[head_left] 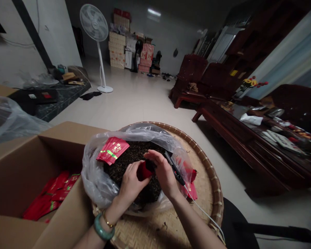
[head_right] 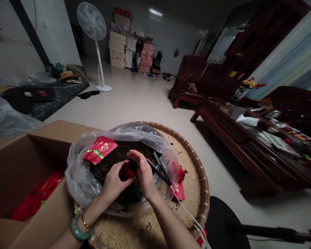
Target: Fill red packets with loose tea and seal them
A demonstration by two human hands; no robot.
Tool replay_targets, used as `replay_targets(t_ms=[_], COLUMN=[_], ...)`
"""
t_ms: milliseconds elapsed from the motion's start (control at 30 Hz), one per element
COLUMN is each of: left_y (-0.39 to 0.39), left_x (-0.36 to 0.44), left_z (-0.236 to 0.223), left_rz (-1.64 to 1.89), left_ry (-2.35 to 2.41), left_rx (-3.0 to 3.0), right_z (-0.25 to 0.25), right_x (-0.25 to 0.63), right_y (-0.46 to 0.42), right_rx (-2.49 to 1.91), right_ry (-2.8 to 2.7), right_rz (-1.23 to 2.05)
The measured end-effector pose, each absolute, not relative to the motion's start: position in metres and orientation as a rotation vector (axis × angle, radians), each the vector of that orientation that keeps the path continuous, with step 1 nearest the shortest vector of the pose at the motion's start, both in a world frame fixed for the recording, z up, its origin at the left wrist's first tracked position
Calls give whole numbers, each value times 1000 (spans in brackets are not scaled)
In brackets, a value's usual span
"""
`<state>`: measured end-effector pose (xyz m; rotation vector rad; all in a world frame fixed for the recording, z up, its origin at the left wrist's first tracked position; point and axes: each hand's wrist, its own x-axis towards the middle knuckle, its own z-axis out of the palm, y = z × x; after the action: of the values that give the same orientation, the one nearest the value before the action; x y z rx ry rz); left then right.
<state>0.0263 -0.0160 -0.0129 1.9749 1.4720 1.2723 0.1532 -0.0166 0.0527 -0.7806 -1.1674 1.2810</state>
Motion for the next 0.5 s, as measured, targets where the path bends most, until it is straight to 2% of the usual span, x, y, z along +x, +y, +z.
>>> replay_targets(t_ms=[300, 500], left_y=[-19, -23], left_x=[24, 19], left_z=[-14, -6], left_rz=[1269, 1335], left_ry=[1408, 1381], left_rx=[1949, 2006], right_z=[69, 61], right_x=[153, 169], right_y=[-22, -19], right_rx=[-700, -893], right_ry=[-887, -1002], right_rz=[1400, 1218])
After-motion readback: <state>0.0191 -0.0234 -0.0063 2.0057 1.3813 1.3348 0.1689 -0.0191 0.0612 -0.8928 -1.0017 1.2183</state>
